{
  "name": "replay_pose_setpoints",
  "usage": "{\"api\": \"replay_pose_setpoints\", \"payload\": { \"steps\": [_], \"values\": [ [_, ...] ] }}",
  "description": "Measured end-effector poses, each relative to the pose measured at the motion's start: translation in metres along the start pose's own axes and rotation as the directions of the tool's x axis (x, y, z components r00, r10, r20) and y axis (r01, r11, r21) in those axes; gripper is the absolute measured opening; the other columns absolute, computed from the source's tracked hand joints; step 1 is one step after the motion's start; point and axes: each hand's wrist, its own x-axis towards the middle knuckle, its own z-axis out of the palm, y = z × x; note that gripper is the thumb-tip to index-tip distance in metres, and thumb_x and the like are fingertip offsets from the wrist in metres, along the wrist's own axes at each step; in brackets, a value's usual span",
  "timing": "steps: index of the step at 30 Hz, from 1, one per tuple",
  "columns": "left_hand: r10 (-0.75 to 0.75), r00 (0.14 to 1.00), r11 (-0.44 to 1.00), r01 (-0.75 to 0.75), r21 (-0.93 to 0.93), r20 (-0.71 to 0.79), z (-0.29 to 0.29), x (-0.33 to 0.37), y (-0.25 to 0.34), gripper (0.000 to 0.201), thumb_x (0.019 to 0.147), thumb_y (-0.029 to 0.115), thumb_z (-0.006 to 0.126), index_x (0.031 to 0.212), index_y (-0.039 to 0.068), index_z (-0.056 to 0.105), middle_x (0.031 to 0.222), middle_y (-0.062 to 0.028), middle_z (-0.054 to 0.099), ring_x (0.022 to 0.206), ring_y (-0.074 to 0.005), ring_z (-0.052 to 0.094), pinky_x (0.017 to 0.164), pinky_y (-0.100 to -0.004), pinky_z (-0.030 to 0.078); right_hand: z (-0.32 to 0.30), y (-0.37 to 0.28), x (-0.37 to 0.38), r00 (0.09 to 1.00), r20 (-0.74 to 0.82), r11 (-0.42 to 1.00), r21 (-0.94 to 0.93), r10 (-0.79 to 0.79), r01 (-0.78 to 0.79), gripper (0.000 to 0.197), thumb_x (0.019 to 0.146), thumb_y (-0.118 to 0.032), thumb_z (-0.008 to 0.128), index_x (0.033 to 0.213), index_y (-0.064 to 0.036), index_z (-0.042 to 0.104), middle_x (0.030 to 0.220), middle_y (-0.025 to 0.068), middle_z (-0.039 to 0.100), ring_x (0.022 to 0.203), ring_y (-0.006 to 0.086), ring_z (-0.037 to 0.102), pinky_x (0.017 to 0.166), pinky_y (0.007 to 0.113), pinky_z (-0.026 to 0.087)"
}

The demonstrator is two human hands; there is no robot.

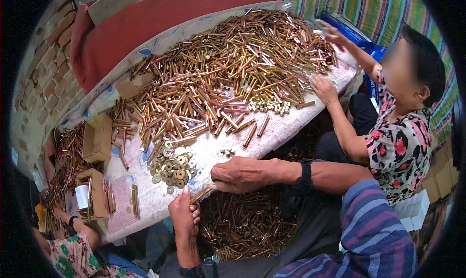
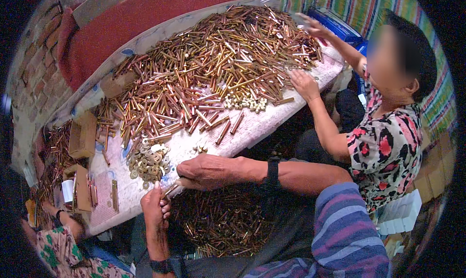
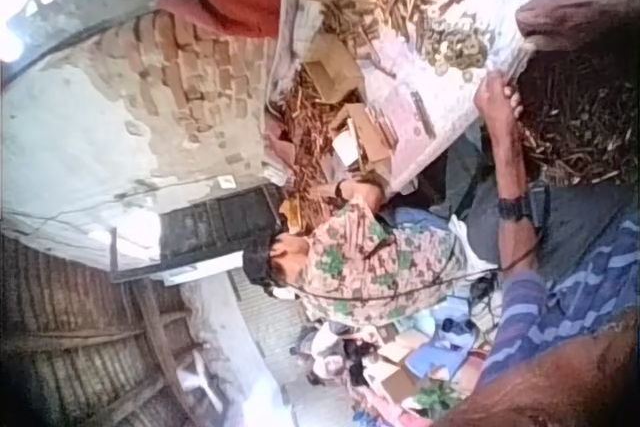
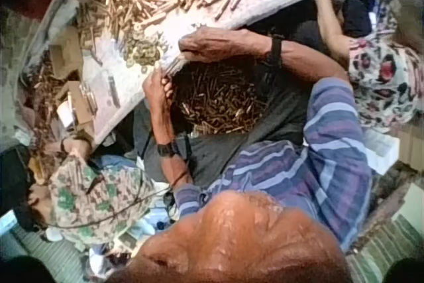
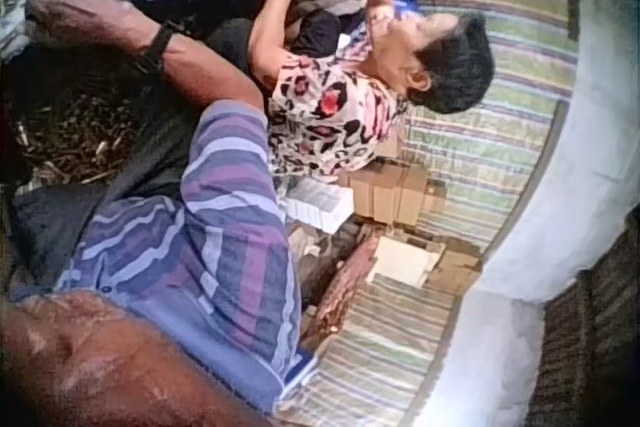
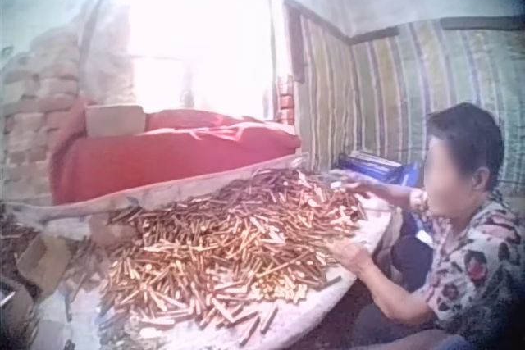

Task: Assembling small metal tubes and washers/rings at a workstation.

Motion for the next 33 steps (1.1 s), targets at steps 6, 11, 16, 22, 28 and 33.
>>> {"api": "replay_pose_setpoints", "payload": {
  "steps": [6,11,16,22,28,33],
  "values": [
    [0.115,0.993,0.991,-0.113,0.075,-0.021,0.002,-0.004,0.002,0.038,0.102,0.037,0.057,0.078,0.007,0.055,0.054,0.0052,0.039,0.039,-0.0043,0.033,0.035,-0.022,0.023,0.005,-0.002,-0.002,0.998,0.033,0.999,0.008,0.045,-0.046,0.032,0.099,-0.026,0.056,0.083,-0.0007,0.045,0.068,0.0196,0.05,0.067,0.0426,0.058,0.058,0.049,0.044],
    [0.042,0.999,0.999,-0.042,0.008,-0.02,0.0,-0.003,0.001,0.039,0.102,0.037,0.057,0.079,0.006,0.057,0.054,0.0049,0.04,0.04,-0.0044,0.034,0.036,-0.0215,0.025,0.004,-0.009,-0.001,1.0,-0.014,1.0,0.023,0.003,-0.003,0.032,0.1,-0.027,0.056,0.083,-0.0009,0.046,0.064,0.0209,0.048,0.065,0.0426,0.057,0.059,0.049,0.043],
    [0.147,0.988,0.983,-0.142,0.115,-0.037,0.005,-0.004,-0.001,0.043,0.101,0.044,0.056,0.075,0.01,0.054,0.055,0.0046,0.04,0.039,-0.0055,0.035,0.034,-0.0234,0.025,-0.003,-0.005,-0.002,0.971,0.157,0.941,0.258,0.183,-0.219,0.035,0.102,-0.03,0.053,0.084,-0.0006,0.048,0.062,0.0223,0.045,0.062,0.0433,0.053,0.058,0.048,0.04],
    [0.114,0.992,0.991,-0.111,0.076,-0.046,0.009,-0.004,0.005,0.042,0.101,0.043,0.056,0.077,0.009,0.054,0.055,0.0042,0.04,0.039,-0.006,0.035,0.034,-0.0241,0.025,-0.006,-0.002,0.0,0.993,0.052,0.986,0.126,0.106,-0.112,0.038,0.102,-0.031,0.05,0.082,0.0009,0.054,0.066,0.0246,0.054,0.066,0.0446,0.059,0.061,0.052,0.044],
    [0.127,0.99,0.991,-0.124,0.056,-0.061,0.014,-0.004,0.007,0.042,0.101,0.041,0.056,0.077,0.007,0.055,0.054,0.004,0.04,0.039,-0.0063,0.035,0.034,-0.0243,0.025,-0.013,-0.008,0.002,0.973,0.117,0.942,0.25,0.2,-0.224,0.043,0.104,-0.035,0.046,0.081,0.0014,0.056,0.066,0.0239,0.055,0.066,0.0441,0.059,0.061,0.051,0.044],
    [0.18,0.98,0.983,-0.176,0.056,-0.084,0.018,-0.007,0.006,0.041,0.103,0.036,0.055,0.078,0.004,0.056,0.055,0.0037,0.041,0.041,-0.0051,0.038,0.036,-0.0229,0.027,-0.018,-0.009,0.004,0.887,0.304,0.828,0.345,0.347,-0.442,0.045,0.104,-0.036,0.046,0.083,0.0023,0.058,0.069,0.0244,0.057,0.068,0.044,0.06,0.062,0.05,0.046]
  ]
}}
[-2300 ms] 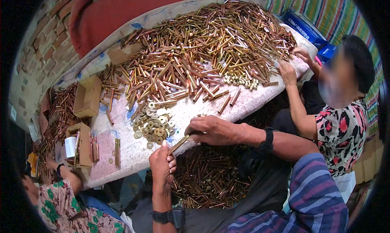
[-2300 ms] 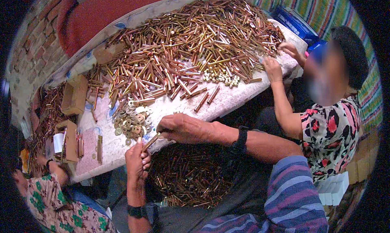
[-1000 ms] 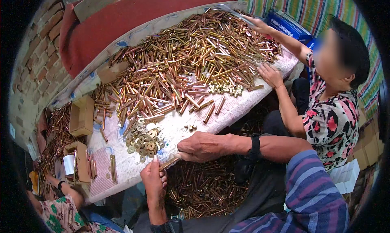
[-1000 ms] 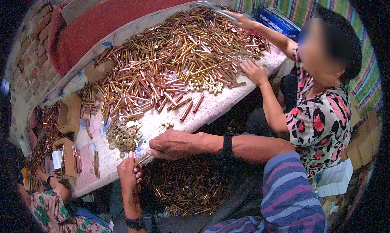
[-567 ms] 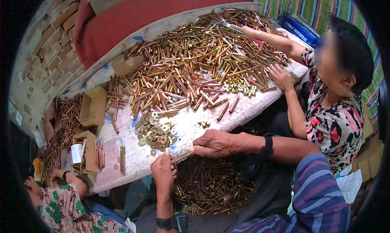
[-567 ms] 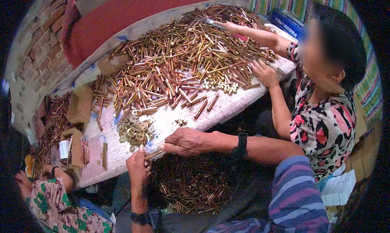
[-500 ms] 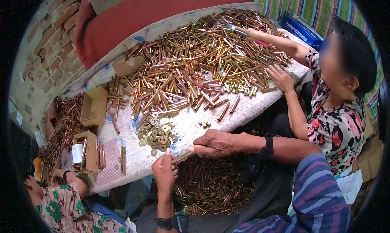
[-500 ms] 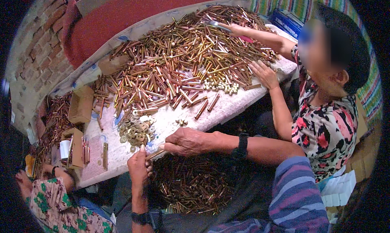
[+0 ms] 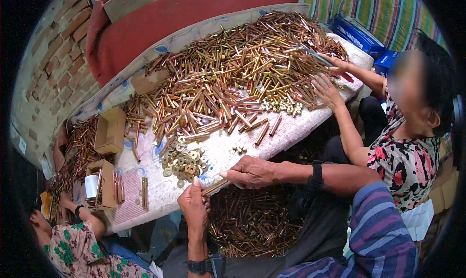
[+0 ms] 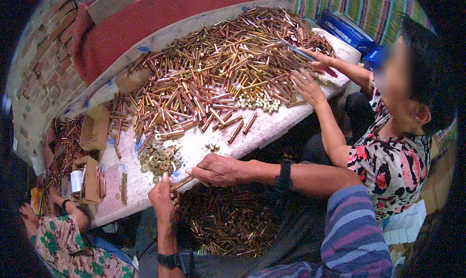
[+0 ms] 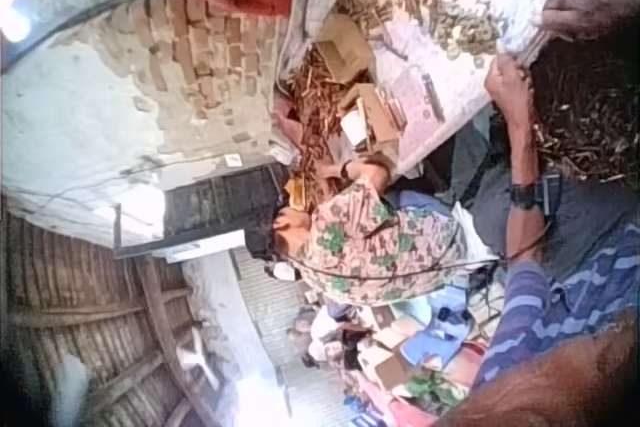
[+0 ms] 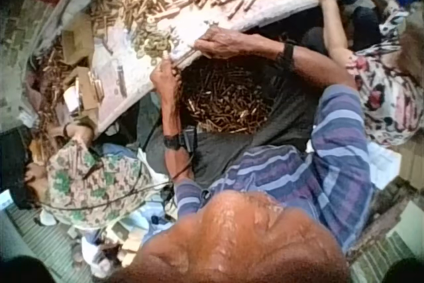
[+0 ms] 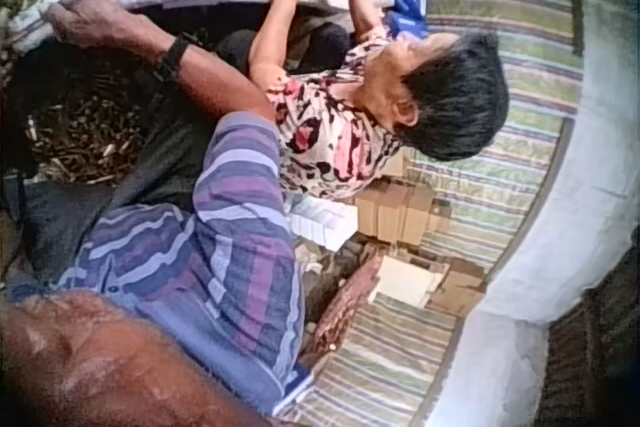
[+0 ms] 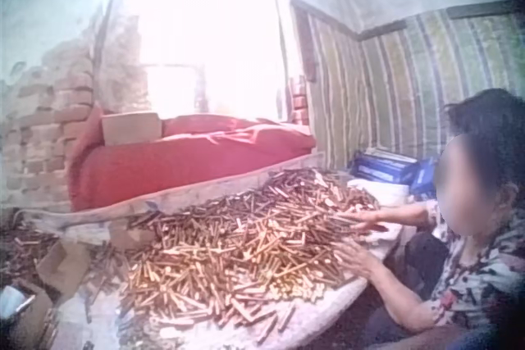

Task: Assembling small metal tubes and washers/rings at a workstation.

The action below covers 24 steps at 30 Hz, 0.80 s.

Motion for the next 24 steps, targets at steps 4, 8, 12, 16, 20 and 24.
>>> {"api": "replay_pose_setpoints", "payload": {
  "steps": [4,8,12,16,20,24],
  "values": [
    [0.123,0.992,0.991,-0.123,0.045,0.006,-0.002,0.0,-0.001,0.042,0.103,0.036,0.054,0.077,0.004,0.056,0.055,0.0037,0.041,0.042,-0.0048,0.037,0.037,-0.0227,0.028,0.005,0.006,0.002,0.947,-0.171,0.956,-0.156,-0.272,0.247,0.046,0.103,-0.037,0.048,0.082,0.0023,0.059,0.066,0.0245,0.057,0.067,0.0443,0.061,0.063,0.051,0.046],
    [0.042,0.999,0.999,-0.042,0.009,0.012,-0.002,0.001,-0.006,0.042,0.104,0.036,0.053,0.076,0.005,0.054,0.055,0.0039,0.041,0.042,-0.0045,0.036,0.037,-0.0221,0.028,0.009,0.005,0.0,0.949,-0.173,0.948,-0.224,-0.265,0.224,0.045,0.102,-0.036,0.049,0.08,0.0028,0.058,0.063,0.0237,0.055,0.067,0.0437,0.06,0.064,0.05,0.046],
    [0.047,0.999,0.999,-0.047,0.009,0.018,0.002,-0.001,-0.007,0.042,0.103,0.035,0.054,0.075,0.005,0.053,0.055,0.0037,0.041,0.042,-0.0044,0.036,0.037,-0.022,0.027,0.007,0.014,0.002,0.992,-0.046,0.992,-0.052,-0.116,0.114,0.045,0.102,-0.036,0.05,0.084,0.0036,0.059,0.064,0.0239,0.055,0.065,0.0422,0.06,0.064,0.05,0.046],
    [0.049,0.999,0.999,-0.048,-0.004,0.013,-0.001,0.002,-0.014,0.041,0.103,0.035,0.054,0.075,0.005,0.054,0.055,0.0038,0.041,0.041,-0.0045,0.036,0.036,-0.0222,0.027,0.014,0.015,0.002,0.946,-0.191,0.962,-0.134,-0.26,0.238,0.051,0.105,-0.038,0.048,0.075,0.0017,0.059,0.058,0.0084,0.056,0.052,0.0184,0.055,0.052,0.036,0.046],
    [0.047,0.999,0.999,-0.046,-0.019,0.017,0.0,0.004,-0.014,0.041,0.103,0.036,0.054,0.076,0.005,0.054,0.055,0.0041,0.041,0.041,-0.0044,0.036,0.036,-0.022,0.027,0.009,0.003,-0.002,0.995,-0.085,0.998,0.012,-0.056,0.057,0.05,0.102,-0.04,0.05,0.081,0.0042,0.062,0.068,0.0241,0.06,0.062,0.0403,0.057,0.062,0.047,0.046],
    [0.218,0.976,0.971,-0.219,0.096,0.028,0.003,0.005,-0.018,0.045,0.102,0.043,0.053,0.076,0.007,0.055,0.053,0.0044,0.039,0.038,-0.0056,0.035,0.034,-0.0237,0.025,0.003,0.005,-0.003,0.997,-0.025,0.994,0.08,0.072,-0.07,0.043,0.103,-0.038,0.053,0.086,0.0008,0.06,0.061,0.0054,0.056,0.055,0.0148,0.058,0.052,0.035,0.047]
  ]
}}
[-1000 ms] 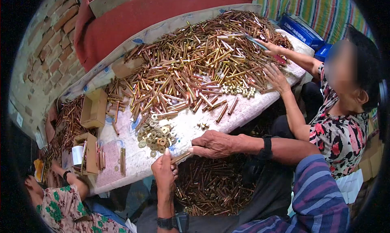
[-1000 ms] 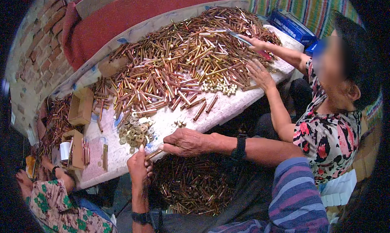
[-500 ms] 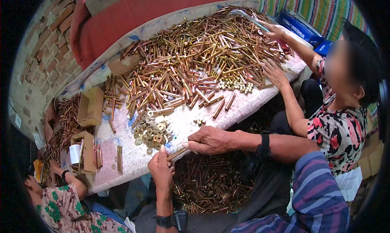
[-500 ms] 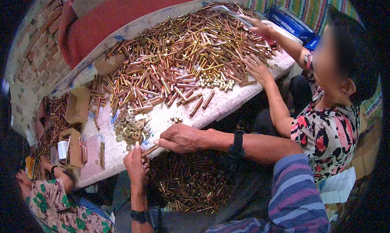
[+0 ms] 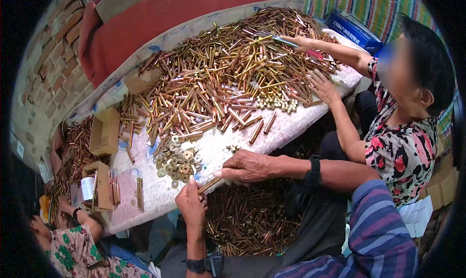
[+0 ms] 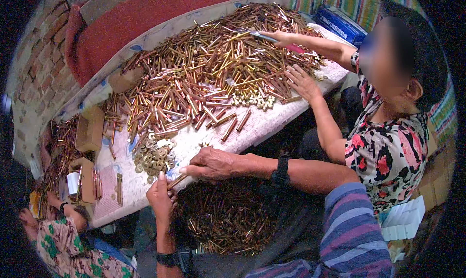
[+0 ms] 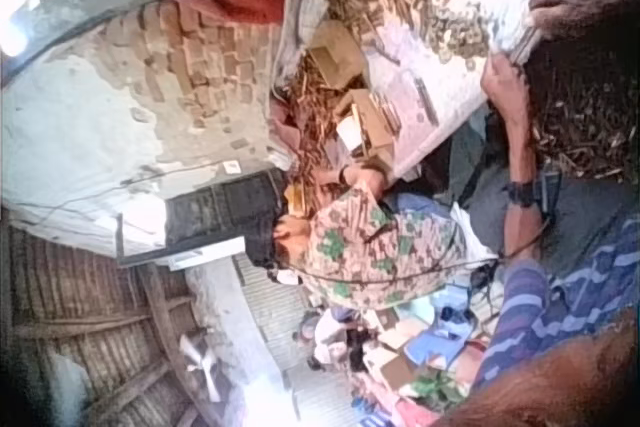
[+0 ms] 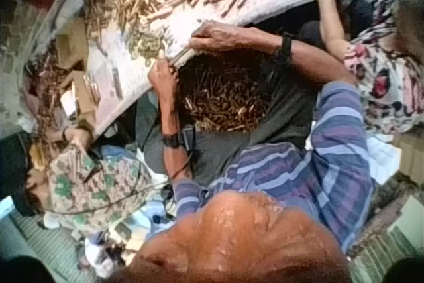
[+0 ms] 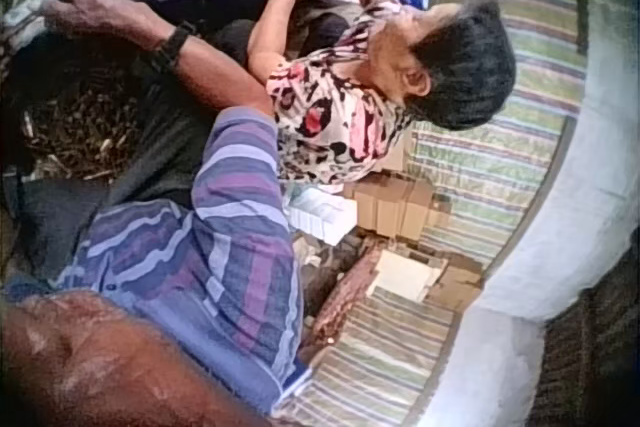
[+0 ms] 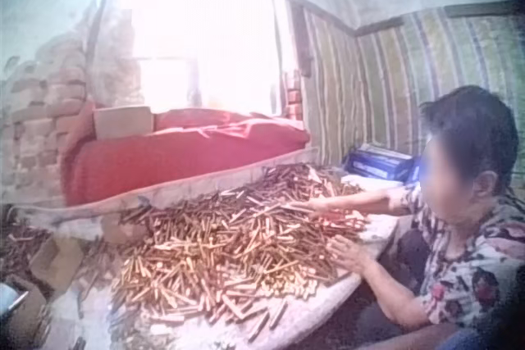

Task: Assembling small metal tubes and washers/rings at a workstation.

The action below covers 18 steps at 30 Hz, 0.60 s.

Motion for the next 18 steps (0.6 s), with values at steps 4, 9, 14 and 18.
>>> {"api": "replay_pose_setpoints", "payload": {
  "steps": [4,9,14,18],
  "values": [
    [-0.161,0.987,0.981,0.159,-0.115,-0.006,0.0,0.003,0.005,0.042,0.103,0.038,0.054,0.078,0.003,0.055,0.055,0.004,0.041,0.041,-0.0045,0.036,0.036,-0.022,0.026,0.005,0.012,0.005,0.929,-0.128,0.918,-0.248,-0.347,0.309,0.043,0.103,-0.037,0.051,0.086,0.0027,0.057,0.062,0.0127,0.056,0.055,0.0214,0.058,0.054,0.038,0.046],
    [-0.129,0.991,0.989,0.126,-0.073,-0.036,0.005,0.002,0.006,0.043,0.102,0.04,0.054,0.078,0.004,0.054,0.054,0.004,0.04,0.04,-0.0045,0.036,0.036,-0.0215,0.026,0.004,0.018,0.009,0.946,-0.138,0.954,-0.11,-0.293,0.28,0.047,0.099,-0.036,0.054,0.075,0.0038,0.055,0.061,0.021,0.05,0.054,0.0344,0.047,0.057,0.047,0.042],
    [-0.166,0.986,0.971,0.169,-0.168,0.029,0.007,0.011,0.001,0.042,0.102,0.04,0.055,0.079,0.005,0.053,0.054,0.0044,0.04,0.038,-0.0047,0.034,0.034,-0.0216,0.023,0.001,0.018,0.01,0.871,-0.233,0.881,-0.317,-0.432,0.352,0.043,0.102,-0.034,0.051,0.078,0.0019,0.056,0.06,0.0192,0.05,0.058,0.03,0.057,0.059,0.045,0.045],
    [-0.04,0.996,0.998,0.035,-0.052,-0.081,0.005,0.013,-0.009,0.044,0.103,0.039,0.052,0.076,0.004,0.055,0.052,0.0031,0.042,0.038,-0.0054,0.035,0.035,-0.023,0.024,0.008,0.024,0.015,0.892,-0.207,0.912,-0.18,-0.402,0.37,0.048,0.103,-0.035,0.051,0.075,0.0035,0.056,0.06,0.0195,0.048,0.056,0.0278,0.048,0.058,0.044,0.042]
  ]
}}
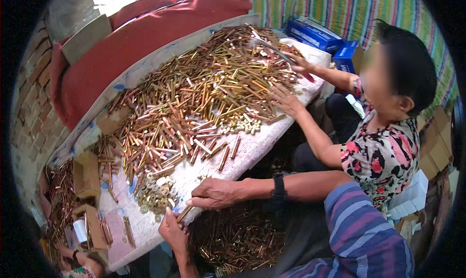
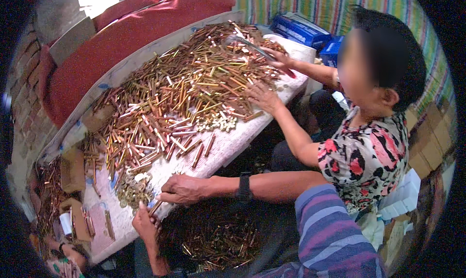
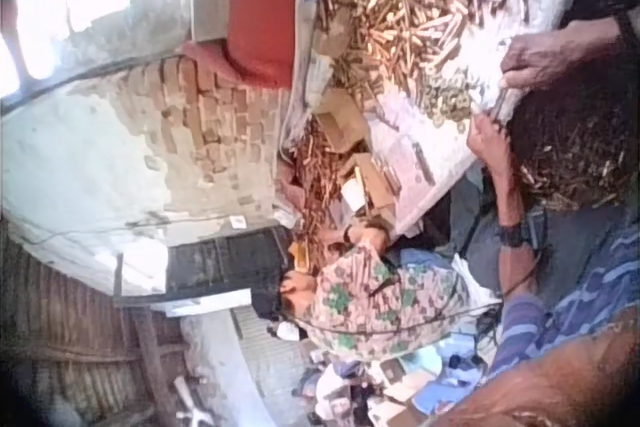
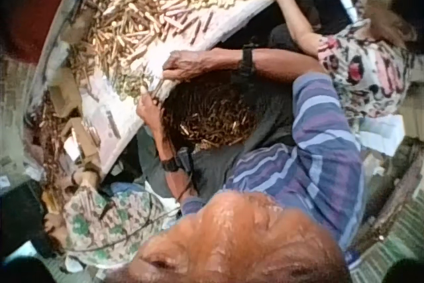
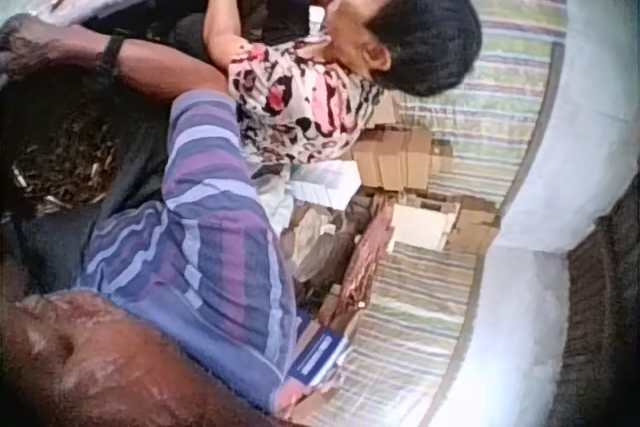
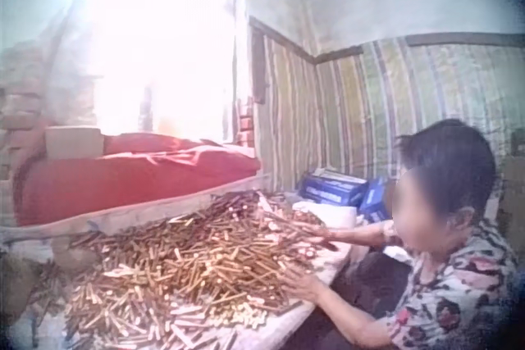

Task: Assembling small metal tubes and washers/rings at a workstation.

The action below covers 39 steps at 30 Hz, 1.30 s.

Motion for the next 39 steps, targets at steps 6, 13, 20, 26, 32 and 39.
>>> {"api": "replay_pose_setpoints", "payload": {
  "steps": [6,13,20,26,32,39],
  "values": [
    [-0.017,0.999,1.0,0.017,0.01,0.044,-0.002,0.003,-0.002,0.046,0.104,0.04,0.051,0.075,0.004,0.055,0.052,0.0025,0.042,0.038,-0.0056,0.035,0.035,-0.0237,0.024,-0.002,-0.003,-0.001,0.995,0.062,0.996,-0.029,0.082,-0.081,0.048,0.103,-0.036,0.051,0.078,0.0047,0.058,0.064,0.0237,0.052,0.056,0.0331,0.048,0.057,0.045,0.041],
    [0.052,0.996,0.999,-0.053,0.013,0.072,-0.009,0.006,-0.009,0.045,0.104,0.041,0.05,0.078,0.006,0.054,0.052,0.0027,0.043,0.038,-0.0051,0.035,0.035,-0.0227,0.025,0.003,-0.005,0.001,0.995,0.075,0.997,0.023,0.065,-0.067,0.047,0.103,-0.034,0.05,0.076,0.0051,0.055,0.065,0.0258,0.051,0.058,0.04,0.048,0.058,0.047,0.041],
    [-0.054,0.994,0.998,0.057,-0.037,0.091,-0.006,-0.002,0.003,0.041,0.104,0.037,0.051,0.08,0.005,0.055,0.054,0.0034,0.043,0.04,-0.0046,0.035,0.037,-0.0219,0.026,-0.003,0.003,0.002,0.988,-0.002,0.983,-0.105,-0.153,0.152,0.044,0.103,-0.031,0.049,0.077,0.0044,0.051,0.064,0.0209,0.052,0.056,0.0358,0.051,0.055,0.044,0.042],
    [0.132,0.991,0.988,-0.133,0.08,0.021,-0.002,0.001,0.0,0.04,0.105,0.034,0.051,0.08,0.003,0.056,0.055,0.0045,0.042,0.043,-0.0034,0.036,0.039,-0.0211,0.026,-0.01,0.001,0.004,0.989,0.15,1.0,0.023,-0.016,0.012,0.042,0.103,-0.029,0.049,0.079,0.0044,0.052,0.065,0.0174,0.055,0.056,0.0326,0.054,0.055,0.043,0.044],
    [-0.06,0.998,0.998,0.06,-0.004,0.036,0.001,-0.004,0.012,0.04,0.105,0.034,0.05,0.08,0.004,0.056,0.055,0.0045,0.041,0.042,-0.0029,0.036,0.039,-0.021,0.026,-0.004,0.011,0.003,0.994,0.089,0.985,-0.156,-0.066,0.08,0.031,0.103,-0.027,0.048,0.095,0.0024,0.052,0.064,0.0177,0.05,0.063,0.0339,0.058,0.056,0.047,0.043],
    [0.1,0.993,0.988,-0.106,0.115,0.06,-0.002,-0.008,0.007,0.044,0.105,0.034,0.05,0.077,0.001,0.059,0.057,0.0042,0.046,0.044,-0.0032,0.037,0.041,-0.0222,0.027,-0.009,0.003,-0.001,0.967,0.229,0.992,0.038,0.112,-0.124,0.037,0.099,-0.03,0.051,0.082,0.003,0.053,0.062,0.0212,0.052,0.056,0.0367,0.055,0.058,0.048,0.044]
  ]
}}
